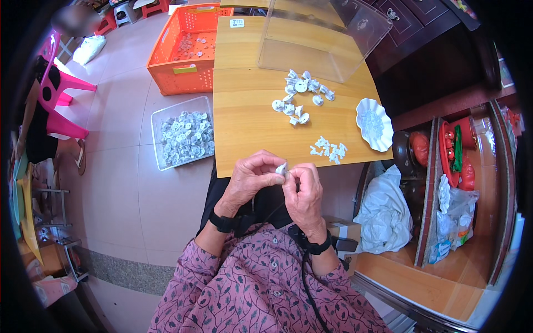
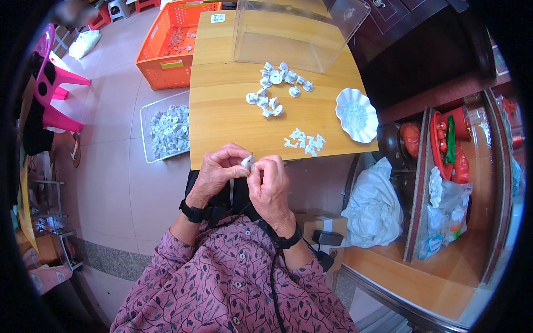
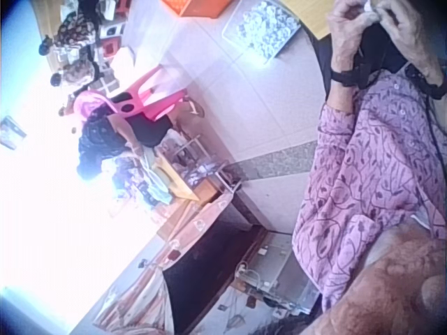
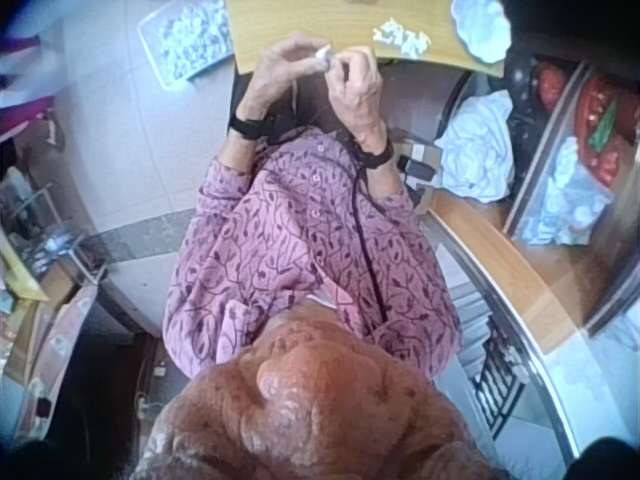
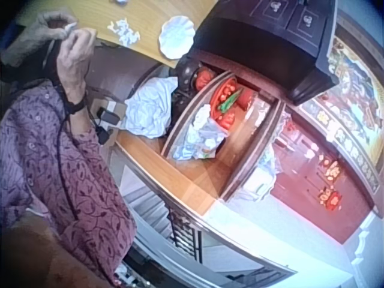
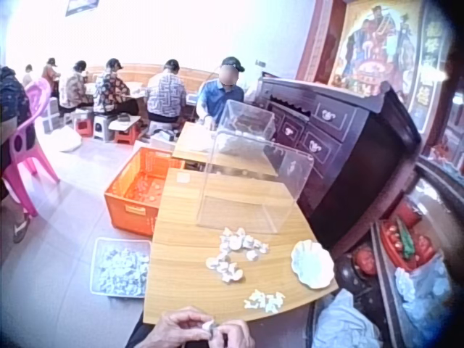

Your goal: Assembling and sorting small white plastic components at a workstation.

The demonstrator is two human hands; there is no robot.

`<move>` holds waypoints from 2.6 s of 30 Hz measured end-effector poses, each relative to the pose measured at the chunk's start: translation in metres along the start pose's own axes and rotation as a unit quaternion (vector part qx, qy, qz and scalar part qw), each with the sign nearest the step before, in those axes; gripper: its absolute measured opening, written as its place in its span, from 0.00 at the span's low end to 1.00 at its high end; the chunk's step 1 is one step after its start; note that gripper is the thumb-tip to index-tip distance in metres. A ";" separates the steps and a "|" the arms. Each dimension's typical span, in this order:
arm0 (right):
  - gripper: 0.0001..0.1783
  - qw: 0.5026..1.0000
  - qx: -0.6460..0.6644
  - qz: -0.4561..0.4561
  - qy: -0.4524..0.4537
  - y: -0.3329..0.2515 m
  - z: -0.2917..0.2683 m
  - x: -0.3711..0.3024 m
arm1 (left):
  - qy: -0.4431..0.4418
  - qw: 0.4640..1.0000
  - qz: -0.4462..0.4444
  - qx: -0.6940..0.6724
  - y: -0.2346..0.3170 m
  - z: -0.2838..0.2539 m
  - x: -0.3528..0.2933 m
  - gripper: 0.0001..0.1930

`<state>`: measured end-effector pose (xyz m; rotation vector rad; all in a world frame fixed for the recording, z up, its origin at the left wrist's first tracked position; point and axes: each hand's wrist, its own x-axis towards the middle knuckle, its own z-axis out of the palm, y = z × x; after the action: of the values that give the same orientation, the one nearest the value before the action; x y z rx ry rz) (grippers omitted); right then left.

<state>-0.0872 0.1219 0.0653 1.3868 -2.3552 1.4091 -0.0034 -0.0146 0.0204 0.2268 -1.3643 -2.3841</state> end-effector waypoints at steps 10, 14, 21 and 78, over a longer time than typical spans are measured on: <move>0.08 1.000 -0.006 0.001 -0.009 -0.001 -0.003 -0.001 | -0.018 1.000 -0.002 0.015 0.000 -0.002 0.000 0.15; 0.09 1.000 0.007 0.006 -0.013 -0.003 -0.002 -0.001 | -0.012 1.000 -0.003 0.007 -0.001 -0.001 -0.001 0.15; 0.05 0.998 0.039 0.042 -0.008 -0.005 -0.003 0.002 | 0.019 0.999 -0.022 -0.034 -0.005 0.001 -0.001 0.15; 0.05 0.989 0.022 0.145 -0.017 0.024 -0.008 -0.008 | 0.325 0.938 0.062 -0.098 0.025 -0.120 -0.006 0.12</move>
<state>-0.1025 0.1366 0.0504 1.1202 -2.6501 1.5212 0.0473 -0.1192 -0.0205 0.7683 -0.7981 -2.0418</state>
